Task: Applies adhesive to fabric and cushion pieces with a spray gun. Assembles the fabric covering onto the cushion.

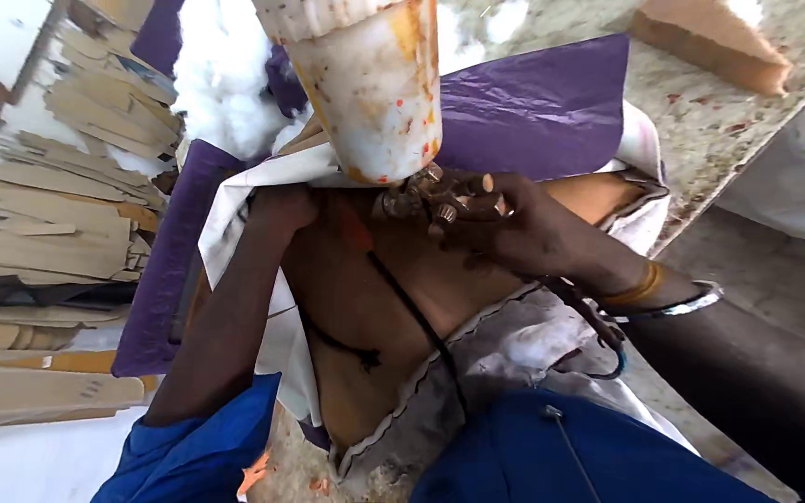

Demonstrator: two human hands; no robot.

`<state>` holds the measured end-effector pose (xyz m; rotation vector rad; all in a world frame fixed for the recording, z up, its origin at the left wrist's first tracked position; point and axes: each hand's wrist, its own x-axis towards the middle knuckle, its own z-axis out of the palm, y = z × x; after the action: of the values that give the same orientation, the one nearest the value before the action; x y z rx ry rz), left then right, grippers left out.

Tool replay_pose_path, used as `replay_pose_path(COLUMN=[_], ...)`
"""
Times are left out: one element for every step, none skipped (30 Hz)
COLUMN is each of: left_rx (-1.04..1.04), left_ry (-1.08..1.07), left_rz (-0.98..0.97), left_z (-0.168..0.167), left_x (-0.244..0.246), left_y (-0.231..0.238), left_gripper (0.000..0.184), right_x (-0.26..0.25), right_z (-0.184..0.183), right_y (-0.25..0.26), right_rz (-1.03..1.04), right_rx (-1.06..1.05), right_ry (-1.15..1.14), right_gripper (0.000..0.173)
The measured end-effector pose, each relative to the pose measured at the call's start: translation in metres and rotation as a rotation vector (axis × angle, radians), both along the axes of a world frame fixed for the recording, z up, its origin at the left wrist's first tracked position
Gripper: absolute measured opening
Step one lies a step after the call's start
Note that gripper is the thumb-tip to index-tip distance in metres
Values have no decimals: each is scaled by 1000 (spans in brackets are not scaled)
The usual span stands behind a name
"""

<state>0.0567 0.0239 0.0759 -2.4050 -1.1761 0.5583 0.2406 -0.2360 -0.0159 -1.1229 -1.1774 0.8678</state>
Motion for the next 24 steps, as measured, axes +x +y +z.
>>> replay_pose_path(left_rx=[-17, -40, -50, -47, -42, -41, -47, -73, -112, -157, -197, -236, -277, -318, -350, -371, -384, -391, -399, -413, -427, -433, -432, -425], left_ry=[20, 32, 43, 51, 61, 64, 54, 24, -30, -101, -176, -256, -342, -425, -493, -537, -552, -549, -549, -557, -565, -566, -564, -554], left_rz=[21, 52, 73, 84, 85, 76, 58, 34, 0, -38, -81, -116, -115, -76, -25, 13, 34, 41, 36, 26, 17, 17, 22, 32], left_z=[2, 3, 4, 3, 3, 4, 6, 10, 14, 18, 21, 23, 24, 25, 27, 28, 29, 30, 30, 30, 30, 31, 32, 32], left_x=[4, 8, 11, 12, 13, 14, 12, 9, 4, -3, -9, -13, -17, -20, -22, -23, -24, -25, -26, -26, -25, -24, -22, -22], left_y=[0, -1, -1, 0, 2, 5, 9, 11, 16, 20, 22, 21, 18, 14, 11, 9, 8, 8, 9, 10, 9, 6, 4, 4], left_gripper=[46, 44, 43, 42, 42, 43, 46, 47, 45, 41, 36, 32, 29, 28, 28, 27, 26, 26, 26, 25, 24, 23, 23, 24], right_x=[0, -1, -2, -2, -3, -3, -4, -4, -5, -6, -8, -10, -12, -14, -16, -18, -19, -21, -22, -23, -23, -24, -24, -25], right_z=[1, 2, 2, 3, 3, 3, 2, 2, 2, 1, 0, -1, -2, -2, -1, -2, -2, -3, -3, -2, -2, -3, -3, -3], right_y=[1, 1, 2, 2, 2, 2, 2, 3, 3, 4, 5, 7, 8, 10, 11, 13, 14, 15, 16, 16, 17, 19, 20, 20], right_rz=[4, 6, 3, -2, -4, -11, -20, -31, -41, -54, -73, -85, -90, -99, -107, -118, -128, -142, -153, -161, -174, -190, -211, -232], right_rx=[-4, -7, -5, -7, -1, 2, 3, -2, -8, -11, -1, 8, 35, 56, 67, 84, 93, 104, 122, 135, 142, 146, 153, 157], right_ry=[-4, -5, -2, 6, 17, 25, 36, 48, 61, 70, 75, 77, 79, 80, 68, 55, 40, 35, 35, 25, 2, -24, -46, -68], right_gripper=[27, 25, 21, 19, 21, 22, 21, 21, 22, 23, 25, 25, 26, 24, 26, 27, 29, 31, 36, 40, 42, 41, 40, 44])
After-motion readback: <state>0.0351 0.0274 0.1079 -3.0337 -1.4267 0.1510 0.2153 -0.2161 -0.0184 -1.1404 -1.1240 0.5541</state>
